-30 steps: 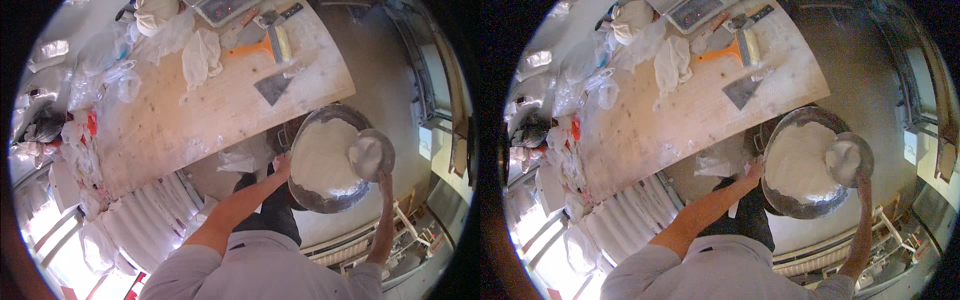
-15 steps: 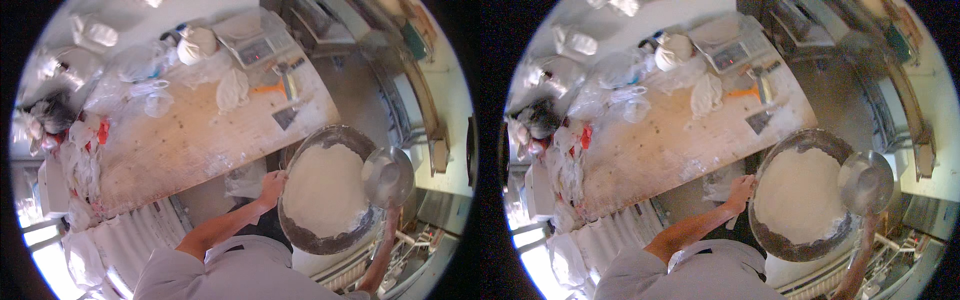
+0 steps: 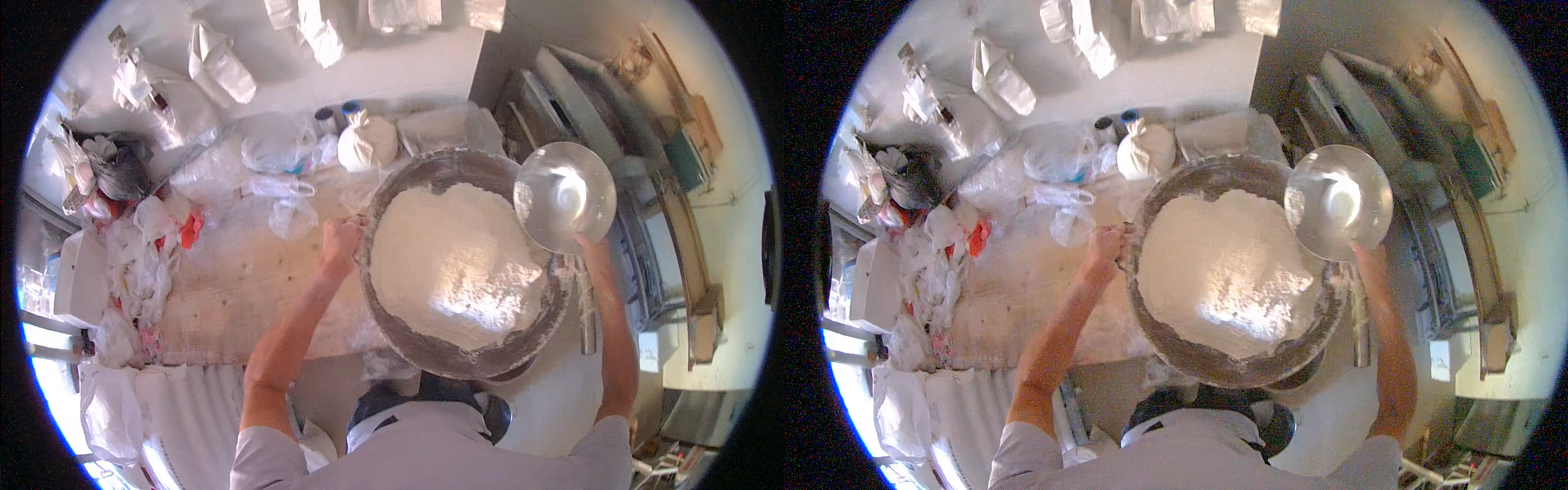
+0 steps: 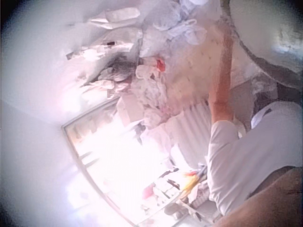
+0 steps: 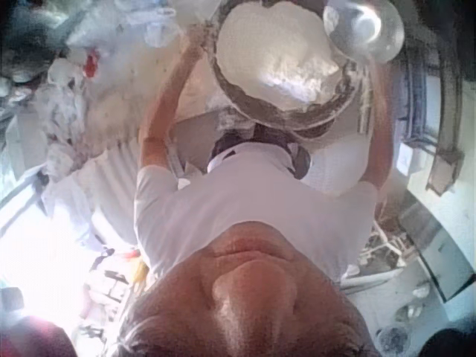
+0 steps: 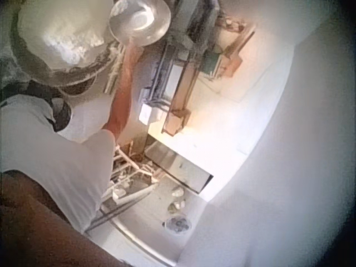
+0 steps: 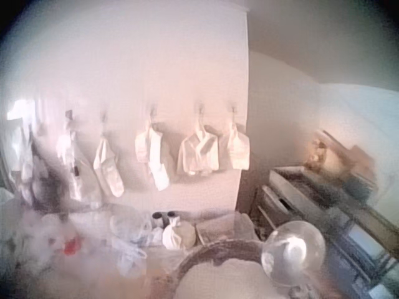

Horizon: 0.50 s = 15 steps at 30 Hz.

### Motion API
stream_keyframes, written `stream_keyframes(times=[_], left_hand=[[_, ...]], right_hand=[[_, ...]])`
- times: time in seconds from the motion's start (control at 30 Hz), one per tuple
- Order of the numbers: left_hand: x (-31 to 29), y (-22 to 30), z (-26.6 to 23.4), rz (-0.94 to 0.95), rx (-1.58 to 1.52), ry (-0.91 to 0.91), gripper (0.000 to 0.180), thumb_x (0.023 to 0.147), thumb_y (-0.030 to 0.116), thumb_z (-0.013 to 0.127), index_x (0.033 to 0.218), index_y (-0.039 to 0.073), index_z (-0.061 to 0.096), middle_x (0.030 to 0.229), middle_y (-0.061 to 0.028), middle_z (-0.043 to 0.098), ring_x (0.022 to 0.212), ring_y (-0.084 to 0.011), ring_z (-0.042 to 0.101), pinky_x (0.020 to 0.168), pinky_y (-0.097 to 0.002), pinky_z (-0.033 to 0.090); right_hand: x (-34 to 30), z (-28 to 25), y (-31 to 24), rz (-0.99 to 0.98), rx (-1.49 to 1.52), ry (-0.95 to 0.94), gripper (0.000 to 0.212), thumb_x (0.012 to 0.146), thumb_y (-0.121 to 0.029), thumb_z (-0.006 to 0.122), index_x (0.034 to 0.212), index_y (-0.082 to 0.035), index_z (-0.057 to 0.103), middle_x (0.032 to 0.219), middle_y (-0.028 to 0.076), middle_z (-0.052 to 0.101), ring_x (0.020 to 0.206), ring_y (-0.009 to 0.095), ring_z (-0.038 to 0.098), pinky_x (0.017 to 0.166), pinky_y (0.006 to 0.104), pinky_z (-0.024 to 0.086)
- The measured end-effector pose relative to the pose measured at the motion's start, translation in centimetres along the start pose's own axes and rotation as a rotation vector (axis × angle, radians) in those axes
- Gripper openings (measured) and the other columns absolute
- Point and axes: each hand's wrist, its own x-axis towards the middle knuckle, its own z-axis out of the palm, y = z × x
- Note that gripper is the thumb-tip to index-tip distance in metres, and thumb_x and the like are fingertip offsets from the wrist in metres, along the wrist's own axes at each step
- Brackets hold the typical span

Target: The person scoops white powder from large sacks into a metal bowl using a scoop, then pours the contents into a machine hopper. They repeat the scooping and pouring cycle several times, handling the sacks and bowl throughout.

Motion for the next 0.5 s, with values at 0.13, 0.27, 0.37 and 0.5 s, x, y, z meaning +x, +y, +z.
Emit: stream_keyframes(times=[0.13, 0.27, 0.37, 0.5], left_hand=[[7.6, 4.8, 1.4, -0.003, -0.102, 0.109, 0.019, 0.091, 0.011, 0.055, 0.081, 0.001, 0.068, 0.056, 0.0042, 0.047, 0.040, -0.0082, 0.034, 0.038, -0.0287, 0.024], [12.2, 9.4, 2.4, -0.002, -0.027, 0.094, 0.017, 0.090, 0.011, 0.056, 0.081, 0.004, 0.068, 0.055, 0.0064, 0.045, 0.040, -0.0064, 0.032, 0.038, -0.0275, 0.023], [12.5, 9.7, 2.9, 0.044, -0.064, 0.065, 0.016, 0.090, 0.012, 0.057, 0.081, 0.004, 0.068, 0.055, 0.0065, 0.047, 0.040, -0.0057, 0.032, 0.039, -0.0261, 0.023], [11.8, 7.8, 2.5, 0.063, -0.100, -0.034, 0.018, 0.091, 0.013, 0.058, 0.081, 0.002, 0.067, 0.056, 0.0052, 0.049, 0.041, -0.0056, 0.033, 0.038, -0.0255, 0.022]], right_hand=[[10.5, 4.0, -1.4, -0.057, 0.045, -0.045, 0.052, 0.079, -0.022, 0.066, 0.122, 0.006, 0.058, 0.118, 0.022, 0.065, 0.111, 0.032, 0.061, 0.094, 0.0394, 0.046], [15.8, 5.8, -1.6, -0.150, 0.066, -0.018, 0.048, 0.077, -0.024, 0.065, 0.114, 0.007, 0.063, 0.110, 0.026, 0.067, 0.107, 0.037, 0.064, 0.090, 0.0423, 0.048], [15.1, 5.5, -0.9, -0.136, 0.059, 0.096, 0.048, 0.077, -0.027, 0.065, 0.109, 0.009, 0.065, 0.104, 0.028, 0.068, 0.103, 0.041, 0.065, 0.088, 0.0441, 0.049], [12.8, 4.3, 1.4, -0.037, -0.093, 0.195, 0.052, 0.075, -0.029, 0.066, 0.107, 0.011, 0.064, 0.104, 0.031, 0.067, 0.104, 0.043, 0.063, 0.088, 0.0454, 0.049]])
